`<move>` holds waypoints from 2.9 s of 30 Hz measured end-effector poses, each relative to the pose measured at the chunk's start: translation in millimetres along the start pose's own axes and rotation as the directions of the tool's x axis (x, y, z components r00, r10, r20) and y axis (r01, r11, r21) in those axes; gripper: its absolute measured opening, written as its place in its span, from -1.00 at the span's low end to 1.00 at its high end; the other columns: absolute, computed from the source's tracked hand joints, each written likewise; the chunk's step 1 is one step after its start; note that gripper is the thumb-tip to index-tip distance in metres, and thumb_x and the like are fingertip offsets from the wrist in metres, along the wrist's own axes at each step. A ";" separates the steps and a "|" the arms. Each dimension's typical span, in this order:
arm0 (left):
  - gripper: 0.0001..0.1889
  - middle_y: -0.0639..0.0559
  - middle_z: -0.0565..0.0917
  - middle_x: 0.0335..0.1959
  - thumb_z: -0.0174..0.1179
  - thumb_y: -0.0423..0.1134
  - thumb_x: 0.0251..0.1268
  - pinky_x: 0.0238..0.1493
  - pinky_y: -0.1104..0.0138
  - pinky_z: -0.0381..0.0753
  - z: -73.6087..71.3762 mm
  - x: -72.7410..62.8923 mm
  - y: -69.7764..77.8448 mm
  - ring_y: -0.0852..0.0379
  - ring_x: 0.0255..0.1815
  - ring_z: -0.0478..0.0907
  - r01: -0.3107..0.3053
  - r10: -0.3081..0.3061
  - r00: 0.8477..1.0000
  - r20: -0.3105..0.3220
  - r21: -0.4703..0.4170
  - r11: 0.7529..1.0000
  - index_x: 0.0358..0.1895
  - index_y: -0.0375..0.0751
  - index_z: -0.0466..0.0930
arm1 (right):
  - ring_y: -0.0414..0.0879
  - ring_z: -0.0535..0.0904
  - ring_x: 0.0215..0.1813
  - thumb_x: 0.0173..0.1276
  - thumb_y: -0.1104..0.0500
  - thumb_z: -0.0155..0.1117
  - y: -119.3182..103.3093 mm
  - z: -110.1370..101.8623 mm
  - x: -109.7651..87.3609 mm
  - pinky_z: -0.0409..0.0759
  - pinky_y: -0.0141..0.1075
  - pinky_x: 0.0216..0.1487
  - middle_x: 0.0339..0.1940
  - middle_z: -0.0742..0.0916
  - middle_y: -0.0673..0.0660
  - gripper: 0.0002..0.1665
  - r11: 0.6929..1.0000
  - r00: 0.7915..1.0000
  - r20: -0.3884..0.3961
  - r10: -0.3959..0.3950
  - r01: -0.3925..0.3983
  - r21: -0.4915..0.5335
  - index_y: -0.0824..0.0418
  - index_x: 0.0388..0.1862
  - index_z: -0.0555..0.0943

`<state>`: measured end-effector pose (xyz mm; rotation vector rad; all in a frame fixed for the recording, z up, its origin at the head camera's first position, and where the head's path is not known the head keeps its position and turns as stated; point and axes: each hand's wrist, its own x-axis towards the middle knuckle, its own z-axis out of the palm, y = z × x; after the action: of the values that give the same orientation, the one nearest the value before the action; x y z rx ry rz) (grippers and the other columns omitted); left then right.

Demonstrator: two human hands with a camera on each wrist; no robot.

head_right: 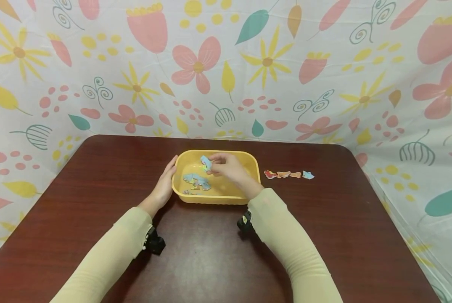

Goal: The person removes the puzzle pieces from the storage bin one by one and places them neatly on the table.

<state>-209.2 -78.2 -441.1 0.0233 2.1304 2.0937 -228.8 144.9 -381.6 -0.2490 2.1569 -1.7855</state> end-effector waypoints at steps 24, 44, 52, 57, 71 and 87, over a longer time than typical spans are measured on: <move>-0.48 0.17 -0.08 0.54 -0.37 -0.08 0.56 0.50 0.14 -0.06 0.2 -1.2 -0.5 0.13 0.55 -0.18 0.016 -0.016 1.000 0.003 -0.010 1.000 0.52 0.12 -0.09 | -0.04 0.74 -0.24 0.35 0.31 0.17 -6.1 -49.3 -37.6 0.67 -0.17 -0.17 -0.30 0.64 0.07 -0.67 0.986 0.999 -0.017 -0.044 0.046 0.159 0.16 0.06 0.40; -0.47 0.19 -0.06 0.54 -0.29 -0.11 0.54 0.50 0.15 -0.08 0.7 -3.9 0.5 0.15 0.54 -0.18 0.007 -0.007 1.000 -0.007 -0.047 0.999 0.52 0.12 -0.06 | -0.20 0.67 -0.32 0.33 0.22 0.23 18.4 -101.7 -68.3 0.66 -0.34 -0.21 -0.29 0.64 -0.03 -0.66 0.988 0.972 -0.236 -0.007 0.043 0.148 0.14 0.07 0.45; -0.35 0.10 0.05 0.51 -0.14 -0.22 0.38 0.42 0.09 0.13 2.3 -4.9 1.3 0.05 0.42 0.13 0.036 -0.037 0.999 -0.024 -0.034 0.999 0.51 0.22 -0.05 | -0.17 0.70 -0.29 0.35 0.24 0.20 34.0 -115.2 -78.5 0.67 -0.31 -0.20 -0.27 0.65 -0.03 -0.76 0.980 0.969 -0.245 0.001 0.048 0.192 0.18 -0.03 0.45; -0.35 0.19 -0.01 0.52 -0.15 -0.21 0.38 0.43 0.09 0.10 2.4 -4.6 1.0 0.08 0.46 0.07 0.040 -0.040 0.999 -0.027 -0.030 0.999 0.51 0.24 -0.05 | -0.18 0.71 -0.29 0.36 0.23 0.19 40.4 -126.5 -84.3 0.67 -0.32 -0.21 -0.29 0.69 -0.05 -0.68 0.972 0.965 -0.262 0.005 0.056 0.227 0.28 0.03 0.40; -0.38 0.16 0.05 0.51 -0.17 -0.21 0.40 0.37 0.10 0.20 0.6 -4.0 -2.8 0.04 0.38 0.21 0.032 -0.035 0.998 -0.058 -0.064 0.997 0.50 0.23 -0.01 | -0.23 0.72 -0.33 0.33 0.28 0.20 55.9 -179.0 -105.7 0.66 -0.38 -0.33 -0.36 0.74 -0.09 -0.86 0.965 0.931 -0.365 0.027 0.071 0.253 0.06 -0.18 0.59; -0.38 0.13 0.03 0.52 -0.18 -0.24 0.41 0.38 0.08 0.19 0.2 -3.1 -0.9 0.04 0.39 0.18 0.039 -0.042 0.998 -0.052 -0.064 0.997 0.50 0.18 -0.01 | -0.23 0.71 -0.42 0.32 0.33 0.18 73.3 -231.0 -123.5 0.66 -0.38 -0.38 -0.44 0.73 -0.09 -0.79 0.952 0.882 -0.462 0.089 0.061 0.301 0.01 -0.31 0.64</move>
<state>-206.1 -78.4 -441.6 -0.0831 2.0750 2.1604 -191.3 413.8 -398.8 0.3140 2.1089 -2.3288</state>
